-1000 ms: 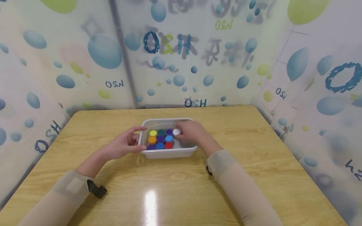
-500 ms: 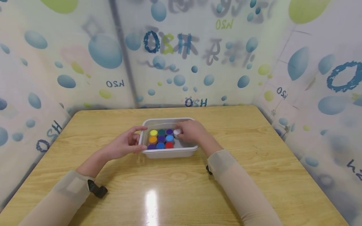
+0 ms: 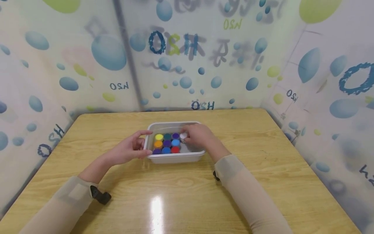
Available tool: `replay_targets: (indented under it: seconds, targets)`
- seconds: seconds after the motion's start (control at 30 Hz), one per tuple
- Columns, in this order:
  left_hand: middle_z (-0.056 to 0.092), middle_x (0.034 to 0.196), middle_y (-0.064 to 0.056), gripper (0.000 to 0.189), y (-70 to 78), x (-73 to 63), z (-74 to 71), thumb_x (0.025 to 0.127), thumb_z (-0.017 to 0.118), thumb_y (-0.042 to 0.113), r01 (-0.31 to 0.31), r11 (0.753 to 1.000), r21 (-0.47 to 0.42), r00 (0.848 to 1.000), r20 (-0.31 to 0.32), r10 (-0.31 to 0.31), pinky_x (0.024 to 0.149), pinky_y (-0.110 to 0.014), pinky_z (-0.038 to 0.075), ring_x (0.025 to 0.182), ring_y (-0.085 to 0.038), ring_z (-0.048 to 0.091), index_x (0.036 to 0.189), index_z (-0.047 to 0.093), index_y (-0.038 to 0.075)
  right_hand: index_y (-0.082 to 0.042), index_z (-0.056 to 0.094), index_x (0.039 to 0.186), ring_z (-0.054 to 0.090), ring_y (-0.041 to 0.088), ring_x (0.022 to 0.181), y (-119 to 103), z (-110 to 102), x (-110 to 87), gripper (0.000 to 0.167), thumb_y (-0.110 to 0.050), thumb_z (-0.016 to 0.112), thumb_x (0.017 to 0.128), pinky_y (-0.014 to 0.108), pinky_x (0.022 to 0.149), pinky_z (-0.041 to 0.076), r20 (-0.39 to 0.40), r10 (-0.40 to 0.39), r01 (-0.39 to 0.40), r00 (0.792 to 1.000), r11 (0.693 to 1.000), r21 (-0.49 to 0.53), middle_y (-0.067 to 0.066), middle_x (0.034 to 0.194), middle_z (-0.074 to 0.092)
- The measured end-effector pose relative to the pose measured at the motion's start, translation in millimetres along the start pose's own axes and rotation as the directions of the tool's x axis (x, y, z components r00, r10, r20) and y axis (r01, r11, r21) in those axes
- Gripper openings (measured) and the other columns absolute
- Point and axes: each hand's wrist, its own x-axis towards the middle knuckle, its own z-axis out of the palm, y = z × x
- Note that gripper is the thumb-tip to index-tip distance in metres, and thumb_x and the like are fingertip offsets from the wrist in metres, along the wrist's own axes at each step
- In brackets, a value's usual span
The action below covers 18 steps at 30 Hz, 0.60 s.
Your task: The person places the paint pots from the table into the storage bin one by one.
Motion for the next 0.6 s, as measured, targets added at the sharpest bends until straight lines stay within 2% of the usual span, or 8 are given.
replay_targets:
  seconds: [0.13,0.33,0.5,0.6]
  targets:
    - [0.065,0.096,-0.007,0.086,0.2,0.1,0.3,0.101,0.083,0.034,0.010,1.000,-0.006,1.000,0.005,-0.010,0.072,-0.028,0.051,0.083,-0.022,0.057,0.168,0.032,0.014,-0.024,0.071,0.139,0.064,0.017,0.089,1,0,0.1,0.034,-0.025,0.076,0.105,0.034,0.085,0.056,0.009,0.011,-0.012,1.000,0.999,0.047,-0.003,0.101,0.073]
    - [0.065,0.097,-0.008,0.086,-1.1,-0.6,-0.7,0.102,0.082,0.033,0.020,1.000,-0.012,1.000,0.005,-0.020,0.073,-0.028,0.050,0.084,-0.023,0.057,0.168,0.031,0.014,-0.024,0.071,0.140,0.064,0.019,0.088,5,1,-0.3,0.035,-0.030,0.076,0.106,0.034,0.083,0.056,0.008,0.008,-0.009,1.000,0.986,0.169,-0.002,0.099,0.072]
    - [0.064,0.096,-0.007,0.088,0.4,-0.5,0.3,0.102,0.082,0.036,0.022,1.000,0.004,1.000,-0.001,-0.022,0.072,-0.028,0.050,0.083,-0.024,0.056,0.169,0.030,0.015,-0.022,0.073,0.138,0.063,0.019,0.088,10,0,-2.5,0.032,-0.028,0.074,0.107,0.034,0.082,0.055,-0.047,-0.029,0.039,0.998,0.970,0.238,-0.001,0.098,0.073]
    - [0.064,0.095,-0.007,0.088,1.1,-0.9,1.7,0.102,0.081,0.037,0.017,1.000,0.019,1.000,0.004,-0.017,0.072,-0.028,0.050,0.083,-0.024,0.057,0.170,0.029,0.015,-0.019,0.074,0.136,0.063,0.019,0.088,13,0,-6.4,0.029,-0.026,0.073,0.108,0.034,0.082,0.055,-0.110,-0.061,0.089,0.992,0.958,0.272,0.001,0.099,0.074]
